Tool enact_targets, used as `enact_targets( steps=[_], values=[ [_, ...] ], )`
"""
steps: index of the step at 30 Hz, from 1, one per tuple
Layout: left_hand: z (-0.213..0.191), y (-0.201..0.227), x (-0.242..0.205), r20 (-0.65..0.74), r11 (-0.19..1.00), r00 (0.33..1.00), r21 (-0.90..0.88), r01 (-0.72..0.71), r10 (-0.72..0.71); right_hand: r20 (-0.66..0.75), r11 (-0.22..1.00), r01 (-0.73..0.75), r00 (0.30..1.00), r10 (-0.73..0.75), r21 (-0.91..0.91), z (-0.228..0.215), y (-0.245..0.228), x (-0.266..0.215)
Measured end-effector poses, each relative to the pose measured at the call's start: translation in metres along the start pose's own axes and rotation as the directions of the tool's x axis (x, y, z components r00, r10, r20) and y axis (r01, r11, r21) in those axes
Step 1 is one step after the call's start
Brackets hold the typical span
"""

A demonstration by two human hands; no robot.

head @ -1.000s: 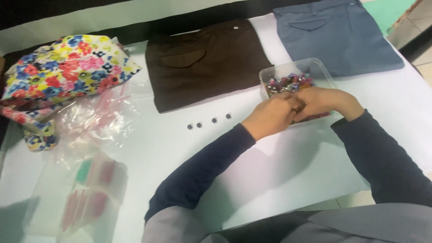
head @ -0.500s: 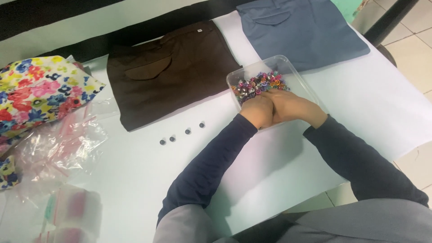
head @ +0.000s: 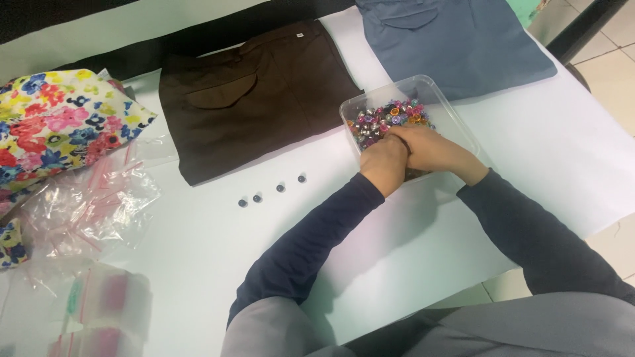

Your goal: Sorting small colorful buttons from a container and placing them into small plastic bags on a white work surface.

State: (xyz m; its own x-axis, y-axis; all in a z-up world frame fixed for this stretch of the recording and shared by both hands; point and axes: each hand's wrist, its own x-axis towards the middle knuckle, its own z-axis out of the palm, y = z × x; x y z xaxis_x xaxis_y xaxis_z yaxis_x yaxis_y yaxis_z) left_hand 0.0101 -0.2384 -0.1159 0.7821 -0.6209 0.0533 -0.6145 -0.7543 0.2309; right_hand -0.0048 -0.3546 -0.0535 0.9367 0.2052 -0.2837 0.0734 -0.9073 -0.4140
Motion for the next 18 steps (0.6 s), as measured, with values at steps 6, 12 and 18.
enact_targets(
  steps=[6,12,18],
  values=[
    [-0.048,-0.005,-0.012,0.028,0.981,1.0,-0.193,0.009,-0.004,-0.113,0.7,0.087,0.994,-0.009,0.708,-0.02,-0.019,-0.02],
    [-0.089,-0.011,-0.011,0.049,0.823,0.999,-0.566,0.044,-0.019,-0.075,0.173,0.058,0.993,0.092,0.983,-0.013,0.01,-0.004],
    [-0.074,-0.049,0.009,0.105,0.314,0.994,-0.944,0.103,-0.011,-0.008,0.052,0.003,0.995,0.098,0.999,-0.019,0.015,-0.003]
  ],
)
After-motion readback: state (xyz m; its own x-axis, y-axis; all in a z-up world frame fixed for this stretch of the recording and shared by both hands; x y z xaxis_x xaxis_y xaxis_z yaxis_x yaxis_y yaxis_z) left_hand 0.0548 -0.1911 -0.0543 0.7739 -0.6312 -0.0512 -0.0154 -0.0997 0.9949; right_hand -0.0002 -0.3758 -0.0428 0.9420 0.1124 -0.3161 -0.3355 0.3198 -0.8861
